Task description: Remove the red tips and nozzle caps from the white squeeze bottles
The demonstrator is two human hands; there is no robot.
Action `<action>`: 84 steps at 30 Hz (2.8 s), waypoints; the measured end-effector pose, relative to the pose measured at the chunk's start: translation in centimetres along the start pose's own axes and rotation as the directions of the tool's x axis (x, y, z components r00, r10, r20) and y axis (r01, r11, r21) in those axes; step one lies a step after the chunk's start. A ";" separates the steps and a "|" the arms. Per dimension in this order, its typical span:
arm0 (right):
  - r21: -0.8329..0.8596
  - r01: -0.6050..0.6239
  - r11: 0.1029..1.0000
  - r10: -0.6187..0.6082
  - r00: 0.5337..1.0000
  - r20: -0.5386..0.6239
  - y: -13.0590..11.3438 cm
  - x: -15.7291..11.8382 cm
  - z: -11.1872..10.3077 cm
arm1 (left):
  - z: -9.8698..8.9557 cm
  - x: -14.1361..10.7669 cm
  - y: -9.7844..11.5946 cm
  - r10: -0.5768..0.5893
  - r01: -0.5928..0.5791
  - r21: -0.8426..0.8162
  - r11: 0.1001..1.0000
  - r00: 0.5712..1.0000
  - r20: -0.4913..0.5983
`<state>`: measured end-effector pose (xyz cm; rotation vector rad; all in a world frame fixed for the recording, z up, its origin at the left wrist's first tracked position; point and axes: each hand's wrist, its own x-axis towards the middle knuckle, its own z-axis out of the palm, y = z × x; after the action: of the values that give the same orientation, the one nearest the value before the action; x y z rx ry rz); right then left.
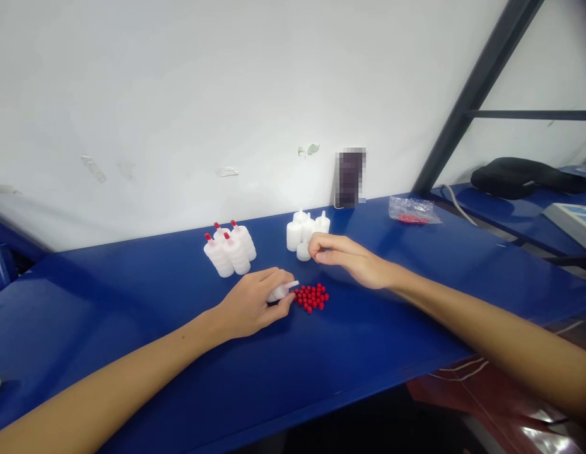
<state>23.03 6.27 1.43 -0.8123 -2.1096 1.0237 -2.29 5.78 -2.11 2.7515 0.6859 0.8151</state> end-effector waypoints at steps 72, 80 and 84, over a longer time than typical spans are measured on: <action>-0.705 0.317 0.635 -0.370 0.925 0.083 -0.4 -0.9 3.1 | 0.0 -0.1 -0.5 -0.203 0.191 -0.202 0.961 0.978 -0.040; -0.850 0.013 0.527 -0.320 0.929 -0.184 -0.7 -0.7 2.1 | 0.1 0.1 -0.3 -0.316 0.314 -0.034 0.949 0.943 -0.107; -0.868 -0.106 0.485 -0.168 0.963 -0.212 -0.7 -0.5 1.9 | 0.0 0.1 -0.1 -0.245 0.245 0.033 0.969 0.969 -0.013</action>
<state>21.75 4.69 1.00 -1.2791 -2.3165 -0.3392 -2.25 5.91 -2.11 2.6220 1.0259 0.7674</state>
